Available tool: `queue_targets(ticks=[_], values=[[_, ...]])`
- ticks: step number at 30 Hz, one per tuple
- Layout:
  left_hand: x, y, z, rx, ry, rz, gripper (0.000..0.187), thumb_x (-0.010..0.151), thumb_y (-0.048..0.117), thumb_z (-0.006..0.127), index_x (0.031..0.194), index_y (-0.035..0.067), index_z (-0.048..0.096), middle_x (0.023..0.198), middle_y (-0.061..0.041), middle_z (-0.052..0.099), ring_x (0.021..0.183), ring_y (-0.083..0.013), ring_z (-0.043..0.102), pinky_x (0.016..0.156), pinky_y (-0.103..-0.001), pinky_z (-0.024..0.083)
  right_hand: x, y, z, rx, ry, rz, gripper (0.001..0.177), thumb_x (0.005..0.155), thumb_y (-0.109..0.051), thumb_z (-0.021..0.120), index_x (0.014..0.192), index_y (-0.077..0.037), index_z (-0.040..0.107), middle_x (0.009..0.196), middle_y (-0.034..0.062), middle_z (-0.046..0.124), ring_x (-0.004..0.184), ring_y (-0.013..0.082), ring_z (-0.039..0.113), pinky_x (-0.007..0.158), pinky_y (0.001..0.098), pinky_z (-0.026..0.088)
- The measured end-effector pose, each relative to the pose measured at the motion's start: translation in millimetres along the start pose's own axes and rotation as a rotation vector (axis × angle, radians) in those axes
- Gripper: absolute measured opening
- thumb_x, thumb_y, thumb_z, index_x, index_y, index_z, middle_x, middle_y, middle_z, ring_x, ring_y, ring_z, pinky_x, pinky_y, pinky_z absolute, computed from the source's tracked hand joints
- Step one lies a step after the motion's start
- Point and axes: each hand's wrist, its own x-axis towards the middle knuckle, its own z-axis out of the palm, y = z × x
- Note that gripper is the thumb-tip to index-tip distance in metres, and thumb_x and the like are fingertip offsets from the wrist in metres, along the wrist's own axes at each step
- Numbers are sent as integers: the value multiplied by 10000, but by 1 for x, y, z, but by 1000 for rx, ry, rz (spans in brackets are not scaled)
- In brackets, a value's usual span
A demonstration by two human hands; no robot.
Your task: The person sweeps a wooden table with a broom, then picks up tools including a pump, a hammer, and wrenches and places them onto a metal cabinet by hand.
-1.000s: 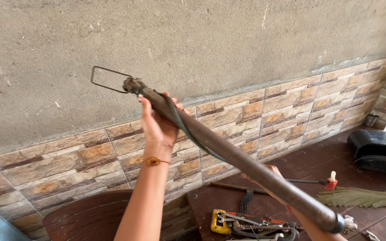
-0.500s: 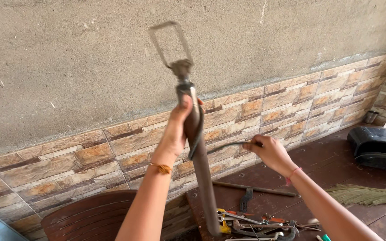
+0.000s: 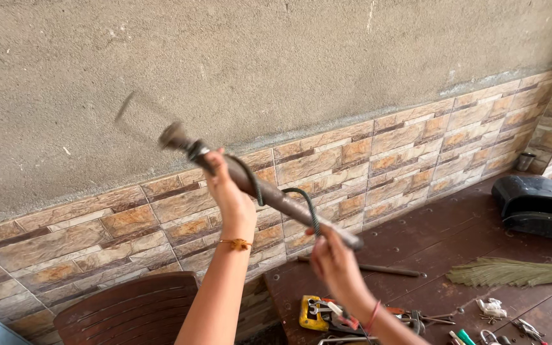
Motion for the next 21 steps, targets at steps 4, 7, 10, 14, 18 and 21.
queue_targets(ticks=[4, 7, 10, 14, 18, 21], values=[[0, 8, -16, -307, 138, -136, 610, 931, 650, 525, 1230, 119, 556, 1096, -57, 588, 966, -186, 605, 930, -437, 526, -26, 46, 9, -383, -77, -289, 440, 1004, -152, 391, 1435, -64, 388, 616, -3, 581, 468, 89, 529, 349, 204, 439], [-4, 19, -18, -428, 138, -201, 608, 944, 639, 507, 1173, 78, 552, 955, -62, 586, 847, -191, 602, 857, -457, 565, -35, 79, -13, -292, -278, -100, 251, 1108, -150, 423, 1319, -41, 505, 657, 80, 525, 540, 164, 481, 513, 230, 456], [-9, 31, -12, -518, 86, -207, 598, 970, 616, 502, 1141, 45, 553, 875, -65, 609, 765, -187, 602, 760, -424, 578, -18, 110, -44, -724, -328, -111, 283, 1060, -172, 452, 1324, -86, 504, 877, 57, 672, 734, 129, 693, 674, 268, 645], [-15, 46, 0, -475, -15, -330, 607, 981, 602, 461, 1155, 37, 598, 865, -69, 650, 675, -174, 578, 628, -355, 549, -6, 134, -92, -888, -471, -637, 210, 1112, -241, 489, 1224, -68, 530, 1004, 88, 701, 892, 190, 702, 838, 293, 595], [-14, 57, 12, -514, -71, -315, 636, 987, 602, 458, 1126, -3, 592, 820, -91, 621, 663, -187, 588, 628, -362, 551, 9, 128, -125, -966, -339, -632, 204, 1078, -288, 491, 1099, -94, 551, 916, 63, 675, 815, 167, 651, 791, 305, 571], [-15, 70, 16, -480, -97, -315, 697, 979, 627, 472, 1133, -42, 590, 798, -88, 603, 638, -184, 586, 598, -360, 541, 13, 105, -152, -1081, -297, -620, 228, 1053, -323, 493, 1005, -114, 567, 851, 44, 655, 757, 150, 613, 755, 313, 553]])
